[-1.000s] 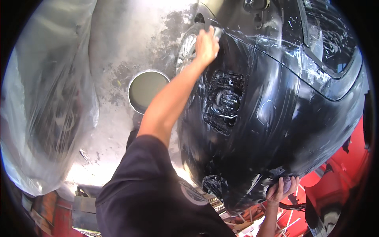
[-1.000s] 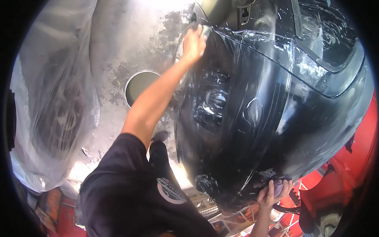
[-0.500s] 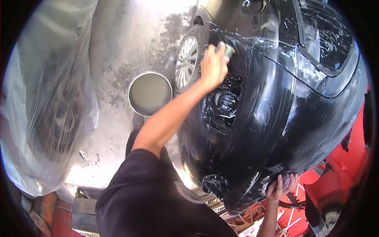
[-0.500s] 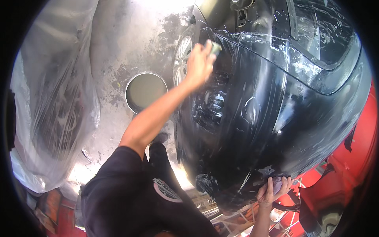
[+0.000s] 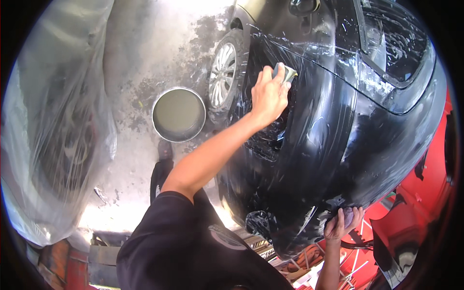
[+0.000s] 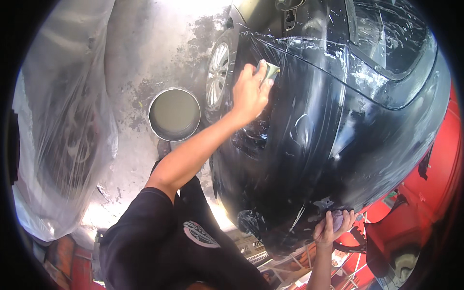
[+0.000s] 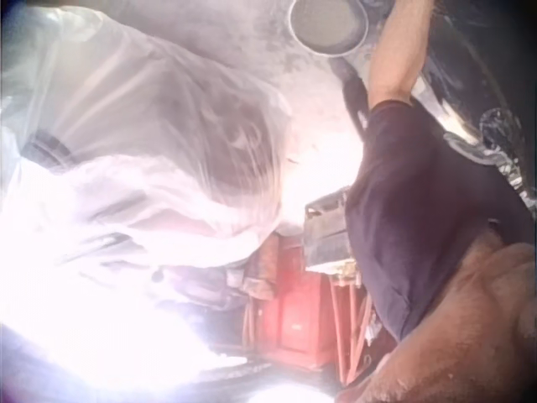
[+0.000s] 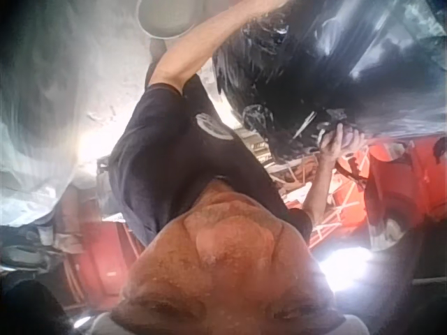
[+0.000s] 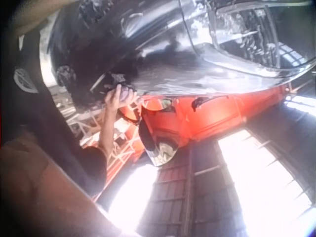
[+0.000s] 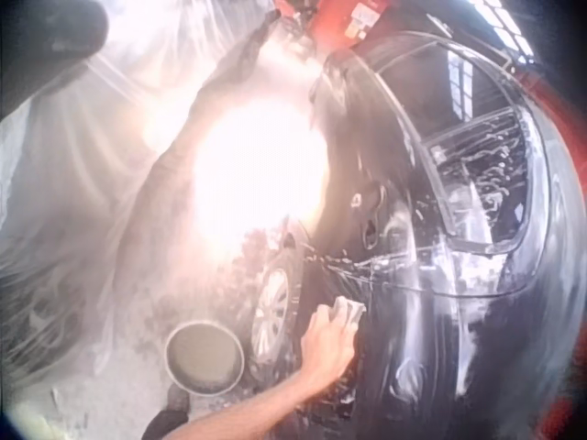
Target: The person applies a white compound to the hood of a black car using a yellow sponge, rubbing it in circular motions. They periodically dip the sponge into a metal bucket of liquid and wipe the surface with a purple cloth.
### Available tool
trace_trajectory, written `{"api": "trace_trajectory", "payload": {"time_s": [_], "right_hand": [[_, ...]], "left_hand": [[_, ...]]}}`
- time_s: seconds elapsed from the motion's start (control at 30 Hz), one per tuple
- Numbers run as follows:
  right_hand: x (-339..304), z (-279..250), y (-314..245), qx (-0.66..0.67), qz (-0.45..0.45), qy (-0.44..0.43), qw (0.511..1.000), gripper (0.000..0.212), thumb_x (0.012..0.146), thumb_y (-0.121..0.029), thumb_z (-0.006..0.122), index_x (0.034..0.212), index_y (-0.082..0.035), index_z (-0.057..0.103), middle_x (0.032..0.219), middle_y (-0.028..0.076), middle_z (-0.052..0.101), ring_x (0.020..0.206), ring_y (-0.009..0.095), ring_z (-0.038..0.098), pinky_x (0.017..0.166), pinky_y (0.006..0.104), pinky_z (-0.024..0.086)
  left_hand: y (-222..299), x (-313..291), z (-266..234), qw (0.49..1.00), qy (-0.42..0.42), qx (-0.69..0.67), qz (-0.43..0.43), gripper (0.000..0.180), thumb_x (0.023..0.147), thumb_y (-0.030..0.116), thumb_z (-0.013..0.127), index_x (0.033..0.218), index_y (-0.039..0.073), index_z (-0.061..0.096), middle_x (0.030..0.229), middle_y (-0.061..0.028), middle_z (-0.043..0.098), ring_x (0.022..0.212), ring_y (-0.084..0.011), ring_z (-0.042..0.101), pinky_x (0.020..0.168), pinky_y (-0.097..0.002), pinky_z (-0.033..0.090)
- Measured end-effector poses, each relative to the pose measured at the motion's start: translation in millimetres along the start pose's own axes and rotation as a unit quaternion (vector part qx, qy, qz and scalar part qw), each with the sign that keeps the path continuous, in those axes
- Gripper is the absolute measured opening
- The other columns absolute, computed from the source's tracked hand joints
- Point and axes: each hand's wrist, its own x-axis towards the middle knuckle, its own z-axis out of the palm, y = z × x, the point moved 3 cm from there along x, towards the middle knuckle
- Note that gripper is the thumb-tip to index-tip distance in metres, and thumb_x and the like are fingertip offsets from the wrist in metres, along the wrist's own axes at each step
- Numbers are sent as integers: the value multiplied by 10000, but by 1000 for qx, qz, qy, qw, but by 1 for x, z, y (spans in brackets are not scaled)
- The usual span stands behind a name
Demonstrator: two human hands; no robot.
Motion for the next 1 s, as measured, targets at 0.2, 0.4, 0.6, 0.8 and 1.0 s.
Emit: {"api": "trace_trajectory", "payload": {"time_s": [0.2, 0.4, 0.6, 0.8, 1.0], "right_hand": [[6, 10, 4, -2, -16, 17, 1000, 447, 963, -87, 578, 1398, -88, 681, 1554, 292, 463, 1484, 557, 427, 1207, 754, 330], [4, -2, -1, -16, -5, 5, 1000, 451, 955, -82, 577, 1393, -98, 686, 1546, 285, 476, 1470, 562, 440, 1202, 751, 339], [8, 1, 1, 1, -7, 13, 1000, 454, 939, -66, 587, 1378, -104, 696, 1542, 285, 473, 1477, 559, 428, 1207, 759, 325], [1, 0, 2, -4, -8, 9, 1000, 438, 941, -74, 593, 1364, -103, 707, 1551, 282, 468, 1490, 550, 421, 1210, 756, 321], [9, 4, 4, -1, -11, 11, 1000, 432, 938, -64, 594, 1354, -88, 709, 1552, 287, 467, 1485, 547, 427, 1213, 760, 317]], "left_hand": [[-36, 108, -9, 989, 58, 134, -23, 516, 996, 217, 697, 1476, 35, 648, 1193, -242, 616, 1120, -444, 658, 926, -543, 561], [9, 13, 9, 999, 16, 36, -23, 580, 992, 285, 733, 1522, 66, 641, 1170, -196, 574, 1123, -389, 648, 932, -506, 548], [-26, 102, 1, 988, 59, 133, -46, 544, 1025, 304, 688, 1512, 69, 626, 1207, -232, 599, 1108, -425, 665, 930, -550, 551], [5, 8, 13, 999, 40, 32, -7, 579, 1012, 293, 707, 1539, 71, 617, 1189, -192, 583, 1095, -403, 651, 919, -519, 549], [-33, 105, -4, 990, 50, 120, -53, 535, 987, 222, 709, 1470, 10, 621, 1284, -287, 600, 1208, -466, 632, 957, -564, 562]]}}
